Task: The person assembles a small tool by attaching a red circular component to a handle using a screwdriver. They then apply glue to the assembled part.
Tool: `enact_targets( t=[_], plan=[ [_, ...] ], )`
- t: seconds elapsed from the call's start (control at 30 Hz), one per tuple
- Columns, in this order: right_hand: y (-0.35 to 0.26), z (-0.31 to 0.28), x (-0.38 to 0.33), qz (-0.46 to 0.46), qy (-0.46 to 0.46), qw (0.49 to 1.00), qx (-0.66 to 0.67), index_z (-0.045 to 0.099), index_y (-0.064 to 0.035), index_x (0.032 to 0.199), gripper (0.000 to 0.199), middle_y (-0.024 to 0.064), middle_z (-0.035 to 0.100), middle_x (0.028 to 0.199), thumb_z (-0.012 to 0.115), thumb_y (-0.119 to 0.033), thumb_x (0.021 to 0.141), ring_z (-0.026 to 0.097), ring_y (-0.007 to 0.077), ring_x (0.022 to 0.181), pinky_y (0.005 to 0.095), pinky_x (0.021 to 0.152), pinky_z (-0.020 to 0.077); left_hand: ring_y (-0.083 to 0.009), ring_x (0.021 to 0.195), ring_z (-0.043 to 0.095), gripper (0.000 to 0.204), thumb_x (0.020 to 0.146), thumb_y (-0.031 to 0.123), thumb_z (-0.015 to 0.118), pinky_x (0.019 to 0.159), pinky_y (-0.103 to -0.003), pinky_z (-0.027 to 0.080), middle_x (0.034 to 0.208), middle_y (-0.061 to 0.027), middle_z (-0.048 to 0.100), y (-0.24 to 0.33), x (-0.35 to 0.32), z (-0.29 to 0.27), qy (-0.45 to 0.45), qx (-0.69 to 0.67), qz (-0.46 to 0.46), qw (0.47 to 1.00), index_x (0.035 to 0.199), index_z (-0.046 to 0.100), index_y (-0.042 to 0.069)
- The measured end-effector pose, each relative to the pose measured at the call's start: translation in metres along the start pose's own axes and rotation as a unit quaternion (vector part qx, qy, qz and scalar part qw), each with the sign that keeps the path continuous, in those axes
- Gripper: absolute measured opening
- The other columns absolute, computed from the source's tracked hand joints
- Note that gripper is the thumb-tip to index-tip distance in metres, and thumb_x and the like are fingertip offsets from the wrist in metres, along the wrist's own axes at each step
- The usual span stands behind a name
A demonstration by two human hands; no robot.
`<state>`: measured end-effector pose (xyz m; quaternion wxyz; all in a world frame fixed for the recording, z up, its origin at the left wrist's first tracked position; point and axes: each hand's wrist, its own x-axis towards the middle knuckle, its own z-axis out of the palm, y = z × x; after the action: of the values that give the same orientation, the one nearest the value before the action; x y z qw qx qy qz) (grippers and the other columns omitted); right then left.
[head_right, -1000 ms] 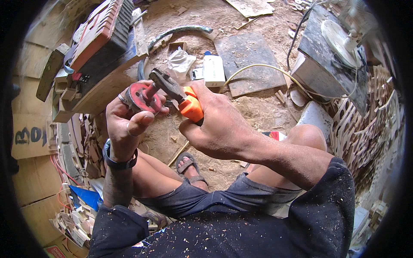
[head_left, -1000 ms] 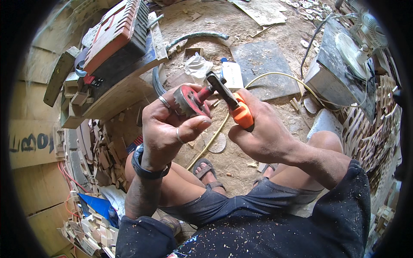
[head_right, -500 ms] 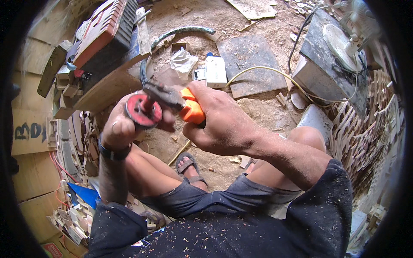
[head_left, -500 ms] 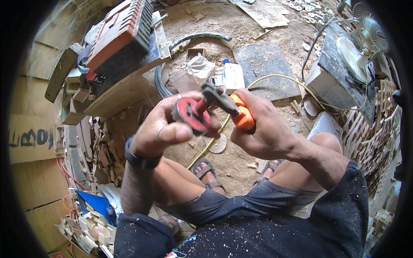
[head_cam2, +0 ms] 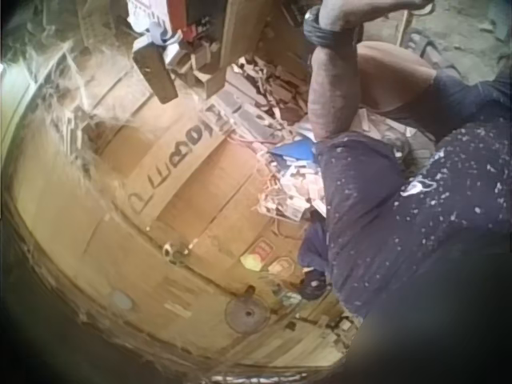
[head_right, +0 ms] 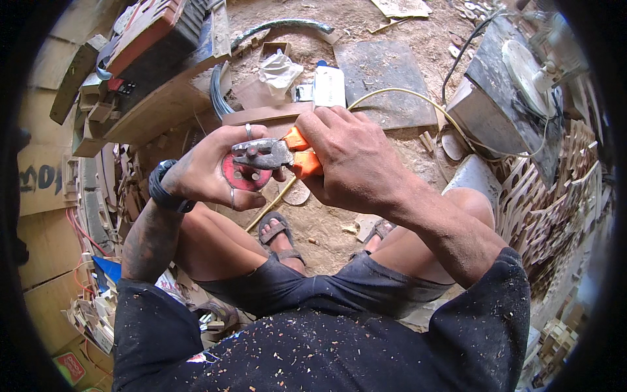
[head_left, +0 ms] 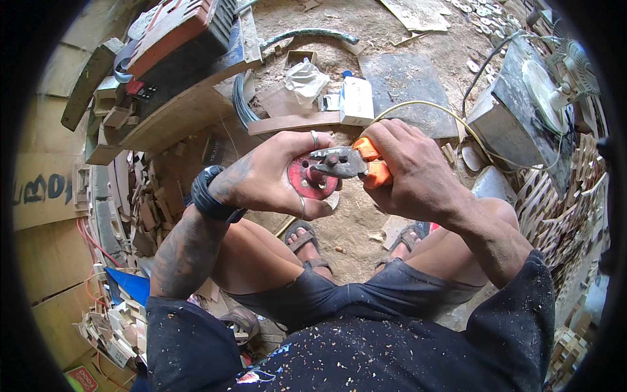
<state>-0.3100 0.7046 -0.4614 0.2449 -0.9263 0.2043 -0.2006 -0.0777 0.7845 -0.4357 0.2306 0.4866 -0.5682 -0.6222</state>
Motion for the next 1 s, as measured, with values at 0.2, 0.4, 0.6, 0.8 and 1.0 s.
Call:
enact_targets(
  t=[0.2, 0.4, 0.6, 0.8, 1.0],
  plan=[
    [0.002, 0.002, 0.003, 0.07, -0.02, 0.997, 0.01, 0.052, -0.004, 0.106, 0.036, 0.0178, 0.057, 0.095, 0.07, -0.013, 0.076, 0.058, 0.038, 0.092, 0.0468, 0.078, 0.0465, -0.0103, 0.096, 0.062, 0.06, 0.07, 0.003, 0.081, 0.087, -0.026, 0.052, 0.11, -0.0088, 0.067, -0.007, 0.008, 0.012, 0.142, 0.091, 0.036, 0.985, 0.124, 0.054, -0.002],
    [0.0, 0.012, 0.011, 0.146, -0.04, 0.987, 0.051, 0.051, -0.0017, 0.107, 0.033, 0.0228, 0.06, 0.095, 0.066, -0.013, 0.08, 0.06, 0.0418, 0.093, 0.0494, 0.079, 0.0466, -0.0076, 0.09, 0.061, 0.05, 0.071, 0.009, 0.081, 0.082, -0.024, 0.051, 0.101, -0.0044, 0.067, -0.013, 0.018, 0.021, 0.253, 0.108, 0.039, 0.961, 0.116, 0.061, -0.002],
    [0.001, 0.011, 0.018, 0.154, -0.033, 0.984, 0.079, 0.05, -0.0013, 0.109, 0.035, 0.0236, 0.06, 0.097, 0.066, -0.016, 0.082, 0.06, 0.0427, 0.093, 0.0491, 0.082, 0.0479, -0.0065, 0.087, 0.061, 0.041, 0.075, 0.012, 0.085, 0.077, -0.022, 0.052, 0.1, -0.004, 0.067, -0.015, 0.029, 0.026, 0.308, 0.072, 0.052, 0.947, 0.107, 0.062, 0.001],
    [0.001, 0.004, 0.015, 0.001, 0.001, 0.998, 0.066, 0.052, -0.003, 0.108, 0.038, 0.0193, 0.056, 0.09, 0.069, -0.007, 0.074, 0.058, 0.041, 0.086, 0.0459, 0.075, 0.0471, -0.0081, 0.094, 0.059, 0.068, 0.062, 0.013, 0.096, 0.087, -0.025, 0.05, 0.103, -0.0006, 0.064, 0.006, 0.004, -0.016, -0.024, -0.037, 0.041, 0.998, 0.119, 0.06, 0.002],
    [0.004, 0.005, 0.015, -0.035, 0.048, 0.996, 0.069, 0.057, -0.0035, 0.11, 0.043, 0.016, 0.059, 0.096, 0.07, -0.004, 0.069, 0.061, 0.037, 0.089, 0.0435, 0.077, 0.0499, -0.0151, 0.096, 0.066, 0.077, 0.063, 0.017, 0.092, 0.087, -0.03, 0.053, 0.107, -0.0111, 0.07, -0.004, 0.01, -0.015, -0.054, -0.056, 0.081, 0.994, 0.127, 0.051, -0.001]
  ],
)
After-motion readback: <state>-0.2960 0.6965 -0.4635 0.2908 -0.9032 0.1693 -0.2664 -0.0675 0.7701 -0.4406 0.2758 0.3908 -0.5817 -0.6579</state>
